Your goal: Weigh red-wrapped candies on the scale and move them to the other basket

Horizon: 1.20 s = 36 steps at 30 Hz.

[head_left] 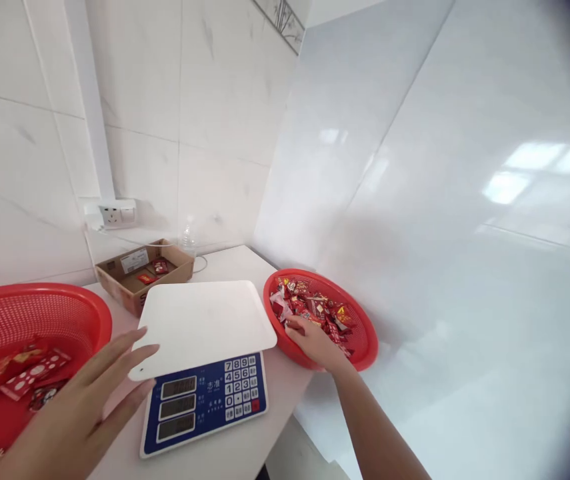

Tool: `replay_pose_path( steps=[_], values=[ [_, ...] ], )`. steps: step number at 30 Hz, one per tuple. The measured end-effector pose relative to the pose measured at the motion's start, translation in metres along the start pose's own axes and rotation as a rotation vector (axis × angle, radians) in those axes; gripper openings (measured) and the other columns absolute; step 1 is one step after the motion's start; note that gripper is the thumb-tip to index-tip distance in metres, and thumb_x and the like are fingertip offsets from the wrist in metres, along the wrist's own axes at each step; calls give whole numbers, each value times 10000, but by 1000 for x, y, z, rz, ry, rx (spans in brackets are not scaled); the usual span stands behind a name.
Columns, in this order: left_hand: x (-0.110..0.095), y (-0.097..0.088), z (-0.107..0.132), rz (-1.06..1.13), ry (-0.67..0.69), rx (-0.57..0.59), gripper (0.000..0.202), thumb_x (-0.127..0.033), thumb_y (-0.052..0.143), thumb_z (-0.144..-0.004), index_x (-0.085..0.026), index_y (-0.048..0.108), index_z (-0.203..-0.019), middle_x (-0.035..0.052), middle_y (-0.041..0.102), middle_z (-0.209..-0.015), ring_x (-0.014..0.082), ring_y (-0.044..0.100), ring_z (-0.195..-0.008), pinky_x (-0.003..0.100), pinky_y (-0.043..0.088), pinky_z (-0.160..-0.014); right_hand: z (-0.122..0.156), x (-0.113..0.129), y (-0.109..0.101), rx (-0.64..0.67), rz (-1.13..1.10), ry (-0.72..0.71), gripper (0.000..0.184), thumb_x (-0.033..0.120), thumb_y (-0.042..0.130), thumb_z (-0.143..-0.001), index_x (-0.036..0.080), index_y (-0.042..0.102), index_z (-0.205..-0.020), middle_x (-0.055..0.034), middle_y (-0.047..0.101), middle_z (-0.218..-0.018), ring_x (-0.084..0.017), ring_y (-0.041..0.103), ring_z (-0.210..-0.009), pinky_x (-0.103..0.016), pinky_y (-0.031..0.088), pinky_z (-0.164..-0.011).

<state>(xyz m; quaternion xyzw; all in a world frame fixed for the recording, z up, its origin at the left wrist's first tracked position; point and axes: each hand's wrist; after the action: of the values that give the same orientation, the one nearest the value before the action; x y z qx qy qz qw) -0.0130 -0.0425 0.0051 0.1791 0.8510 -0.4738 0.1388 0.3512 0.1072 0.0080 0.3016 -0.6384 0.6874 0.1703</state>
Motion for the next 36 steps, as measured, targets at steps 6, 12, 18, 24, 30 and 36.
replay_pose_path(
  steps=[6, 12, 18, 24, 30, 36],
  values=[
    [-53, 16, -23, 58, 94, 129, 430, -539, 389, -881, -320, 632, -1161, 19, 652, -1241, 248, 624, -1122, 375, 573, -852, -50, 4, 4, -10, 152, 76, 361, 331, 555, -843, 198, 616, -1173, -88, 680, -1118, -221, 629, -998, -291, 450, -836],
    [-57, 20, -26, 121, 63, 202, 434, -527, 375, -879, -322, 636, -1158, 14, 674, -1203, 247, 637, -1099, 386, 569, -850, -72, 7, 15, -44, 245, 123, 177, 264, 567, -817, 177, 669, -933, -101, 700, -996, -226, 633, -902, -270, 420, -722],
    [-40, 21, -22, 182, -23, 223, 477, -569, 360, -866, -309, 627, -1163, 38, 679, -1191, 238, 672, -1029, 354, 578, -818, -70, 0, -16, -28, 256, 158, 116, 241, 540, -785, 179, 637, -768, -58, 680, -767, -164, 584, -656, -247, 382, -577],
    [-21, 23, -21, 204, -58, 221, 495, -620, 362, -852, -341, 616, -1172, 13, 667, -1211, 227, 649, -1077, 334, 575, -823, -73, -12, -38, 45, 319, 188, 91, 164, 599, -686, 187, 598, -598, -26, 607, -581, -162, 539, -542, -266, 377, -540],
    [-5, 23, -23, 169, -66, 236, 498, -606, 369, -859, -338, 611, -1202, 23, 677, -1196, 234, 670, -1034, 300, 597, -723, -95, -2, -16, -94, 351, 87, 267, 241, 512, -836, 209, 640, -1069, -75, 666, -1112, -197, 612, -961, -271, 437, -800],
    [0, 25, -19, 159, -40, 186, 456, -572, 414, -858, -342, 613, -1198, 12, 692, -1167, 223, 681, -1008, 306, 590, -773, -134, 3, 8, -156, 440, 64, 528, 221, 509, -858, 158, 439, -1377, -126, 433, -1443, -230, 365, -1332, -320, 294, -1049]
  ],
)
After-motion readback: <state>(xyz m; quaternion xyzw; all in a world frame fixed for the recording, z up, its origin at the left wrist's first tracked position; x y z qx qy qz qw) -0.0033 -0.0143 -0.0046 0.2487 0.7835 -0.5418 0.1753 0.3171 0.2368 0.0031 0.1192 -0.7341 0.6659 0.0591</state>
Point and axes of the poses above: each hand's wrist, its own z-axis away from the middle knuckle, its own y-axis out of the palm, x = y × z
